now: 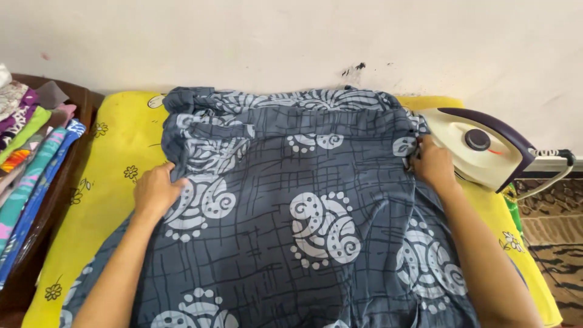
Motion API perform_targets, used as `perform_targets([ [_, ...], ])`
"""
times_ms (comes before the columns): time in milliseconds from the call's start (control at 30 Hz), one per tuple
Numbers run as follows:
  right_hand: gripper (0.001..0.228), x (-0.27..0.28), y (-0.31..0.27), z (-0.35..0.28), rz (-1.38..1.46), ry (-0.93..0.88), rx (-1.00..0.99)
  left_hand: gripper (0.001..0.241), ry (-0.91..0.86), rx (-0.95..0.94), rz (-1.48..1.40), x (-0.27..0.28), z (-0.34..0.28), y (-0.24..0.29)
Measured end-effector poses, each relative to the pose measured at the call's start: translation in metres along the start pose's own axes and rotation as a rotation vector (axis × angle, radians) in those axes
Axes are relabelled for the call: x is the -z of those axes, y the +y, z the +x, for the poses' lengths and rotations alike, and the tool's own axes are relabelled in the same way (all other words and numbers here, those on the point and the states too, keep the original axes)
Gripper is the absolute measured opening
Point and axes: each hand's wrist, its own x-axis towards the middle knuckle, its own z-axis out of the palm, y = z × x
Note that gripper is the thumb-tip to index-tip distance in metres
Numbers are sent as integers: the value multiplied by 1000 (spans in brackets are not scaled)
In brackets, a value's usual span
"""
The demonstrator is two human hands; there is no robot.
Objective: The person irons a dark blue patterned garment on a yellow ironing board. They use a white electric iron to smooth the fabric, frequently adjusting the garment's position and flipping it over to iron different sections.
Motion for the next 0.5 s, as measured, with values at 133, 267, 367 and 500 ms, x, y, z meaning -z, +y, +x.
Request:
perform_targets([
  [133, 54, -1, 74, -11, 161, 28, -49, 33, 381, -15, 97, -18, 43, -101],
  [267, 34, 35, 89, -47, -150, 60, -180, 36, 488, 60, 172, -22, 58, -166],
  [367, 49, 76, 15, -53, -136, -167, -108, 59, 165, 91, -167, 0, 47, -107],
  [500, 76, 151, -103, -70, 317, -400, -31, 95, 19, 153, -679, 43, 18, -16],
])
